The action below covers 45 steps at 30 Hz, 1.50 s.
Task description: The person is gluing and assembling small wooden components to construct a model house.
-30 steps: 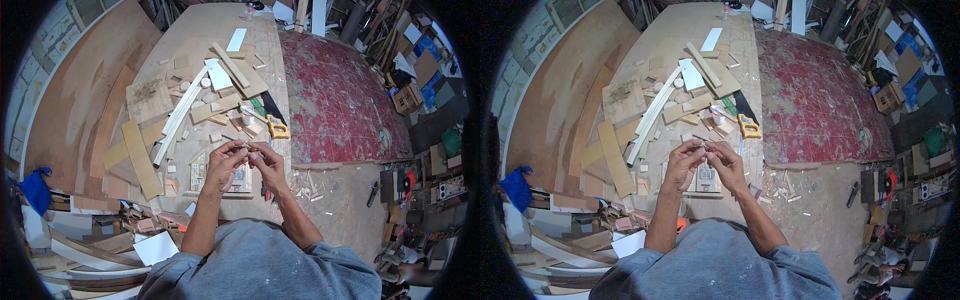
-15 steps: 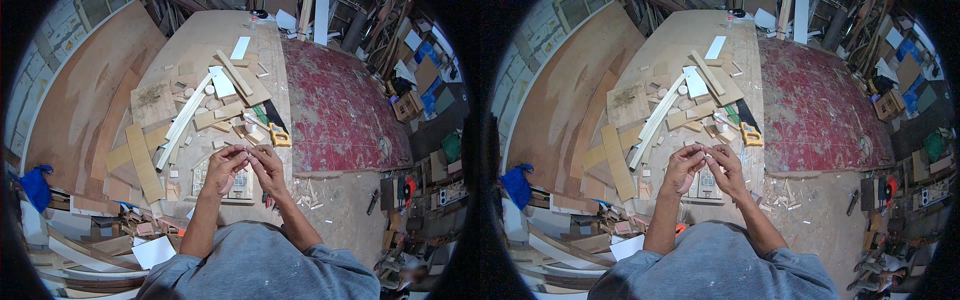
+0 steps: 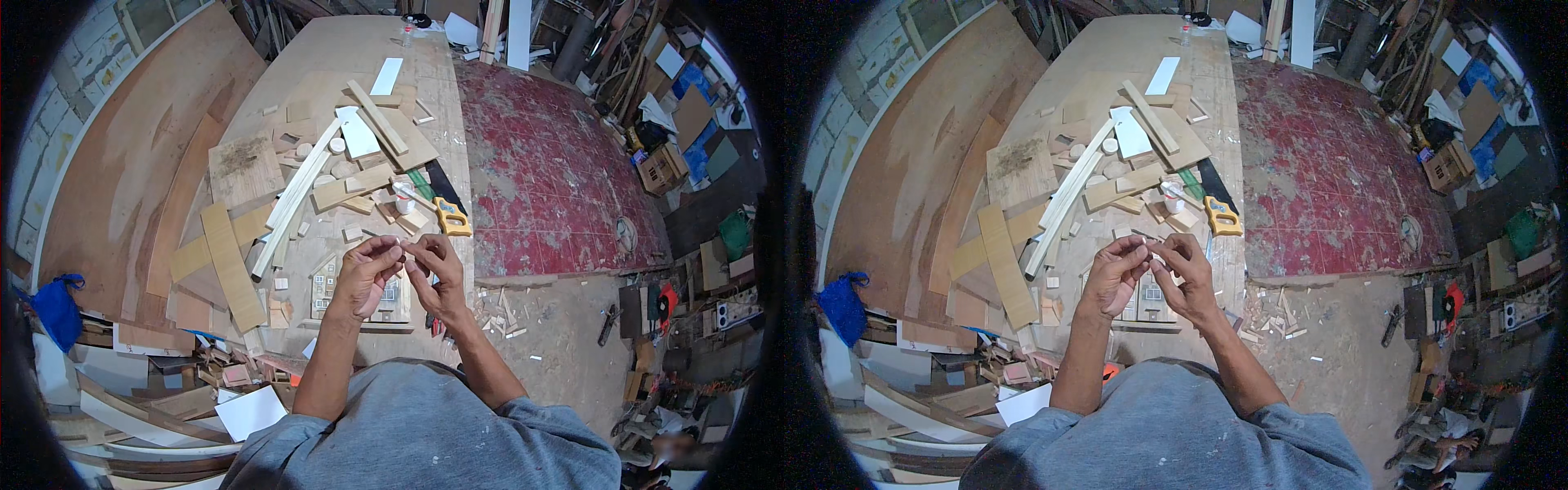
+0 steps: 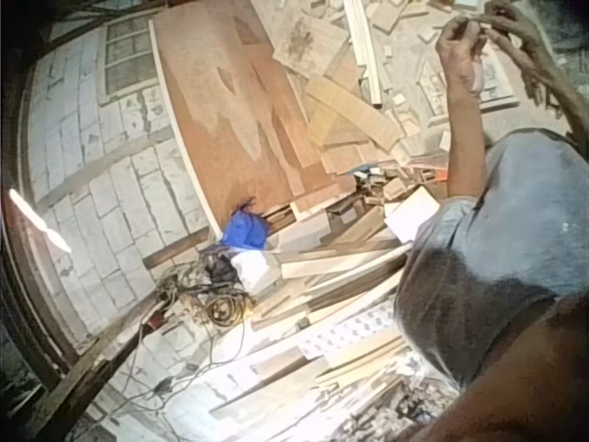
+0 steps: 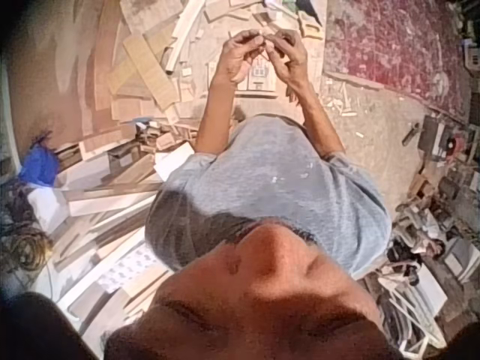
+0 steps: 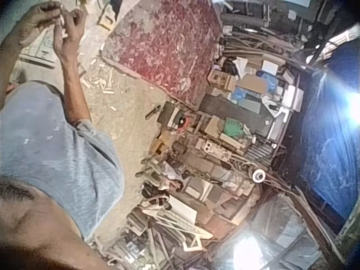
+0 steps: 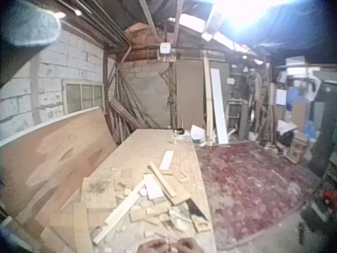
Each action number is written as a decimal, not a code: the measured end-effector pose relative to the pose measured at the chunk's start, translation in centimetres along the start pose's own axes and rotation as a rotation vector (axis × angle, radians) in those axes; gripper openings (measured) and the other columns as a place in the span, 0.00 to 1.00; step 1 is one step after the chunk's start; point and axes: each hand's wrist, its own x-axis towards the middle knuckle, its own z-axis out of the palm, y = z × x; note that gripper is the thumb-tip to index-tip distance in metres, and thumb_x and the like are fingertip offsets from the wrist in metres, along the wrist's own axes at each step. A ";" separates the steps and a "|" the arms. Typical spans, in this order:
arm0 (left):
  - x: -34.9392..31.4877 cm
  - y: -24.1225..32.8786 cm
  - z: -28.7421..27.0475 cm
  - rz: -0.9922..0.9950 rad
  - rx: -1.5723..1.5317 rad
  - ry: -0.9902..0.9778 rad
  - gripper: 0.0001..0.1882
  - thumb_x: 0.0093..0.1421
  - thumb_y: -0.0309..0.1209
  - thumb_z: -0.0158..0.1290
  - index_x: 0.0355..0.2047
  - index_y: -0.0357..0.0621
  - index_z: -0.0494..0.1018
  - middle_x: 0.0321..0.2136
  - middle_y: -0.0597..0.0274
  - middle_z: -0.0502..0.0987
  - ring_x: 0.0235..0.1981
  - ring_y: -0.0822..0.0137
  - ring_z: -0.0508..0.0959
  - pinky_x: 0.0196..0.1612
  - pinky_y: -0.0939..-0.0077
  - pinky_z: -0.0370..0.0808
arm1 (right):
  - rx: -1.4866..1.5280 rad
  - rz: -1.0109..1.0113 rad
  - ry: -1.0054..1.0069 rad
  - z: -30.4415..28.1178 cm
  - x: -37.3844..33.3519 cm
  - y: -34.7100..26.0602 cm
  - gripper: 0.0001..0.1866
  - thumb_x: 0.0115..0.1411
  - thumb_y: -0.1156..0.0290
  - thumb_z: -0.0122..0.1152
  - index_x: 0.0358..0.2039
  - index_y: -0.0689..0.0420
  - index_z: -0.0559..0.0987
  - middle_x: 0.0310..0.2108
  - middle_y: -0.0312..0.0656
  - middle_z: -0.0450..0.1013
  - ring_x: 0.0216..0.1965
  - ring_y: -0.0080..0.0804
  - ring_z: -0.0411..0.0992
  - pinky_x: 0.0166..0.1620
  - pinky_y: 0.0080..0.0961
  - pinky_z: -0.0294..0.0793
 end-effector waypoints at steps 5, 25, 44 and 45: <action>-0.2 0.0 0.0 0.006 -0.028 -0.003 0.12 0.60 0.20 0.58 0.45 0.39 0.77 0.39 0.58 0.81 0.38 0.70 0.81 0.42 0.81 0.80 | 0.015 0.006 0.052 -0.2 -0.5 -0.2 0.18 0.55 0.80 0.64 0.48 0.58 0.81 0.39 0.44 0.66 0.34 0.28 0.70 0.33 0.22 0.71; -0.4 -1.7 -3.7 0.062 0.034 0.231 0.11 0.61 0.22 0.57 0.44 0.37 0.77 0.34 0.61 0.80 0.34 0.72 0.80 0.40 0.80 0.78 | -0.156 0.102 -0.051 0.8 1.2 8.2 0.16 0.55 0.73 0.65 0.44 0.61 0.79 0.42 0.49 0.69 0.41 0.42 0.71 0.42 0.34 0.71; -2.9 -0.3 -8.7 0.157 -0.106 0.489 0.05 0.62 0.24 0.57 0.38 0.44 0.75 0.31 0.63 0.80 0.34 0.72 0.79 0.37 0.78 0.74 | -0.853 0.218 -0.626 3.3 11.2 30.5 0.26 0.64 0.68 0.47 0.63 0.37 0.67 0.51 0.49 0.66 0.53 0.49 0.71 0.52 0.63 0.67; -2.6 -0.1 -8.5 0.152 -0.100 0.481 0.05 0.62 0.24 0.57 0.38 0.45 0.75 0.32 0.64 0.80 0.35 0.72 0.79 0.37 0.78 0.74 | -0.880 0.201 -0.645 3.3 11.3 30.4 0.27 0.64 0.69 0.47 0.63 0.37 0.66 0.51 0.48 0.67 0.52 0.49 0.72 0.53 0.62 0.67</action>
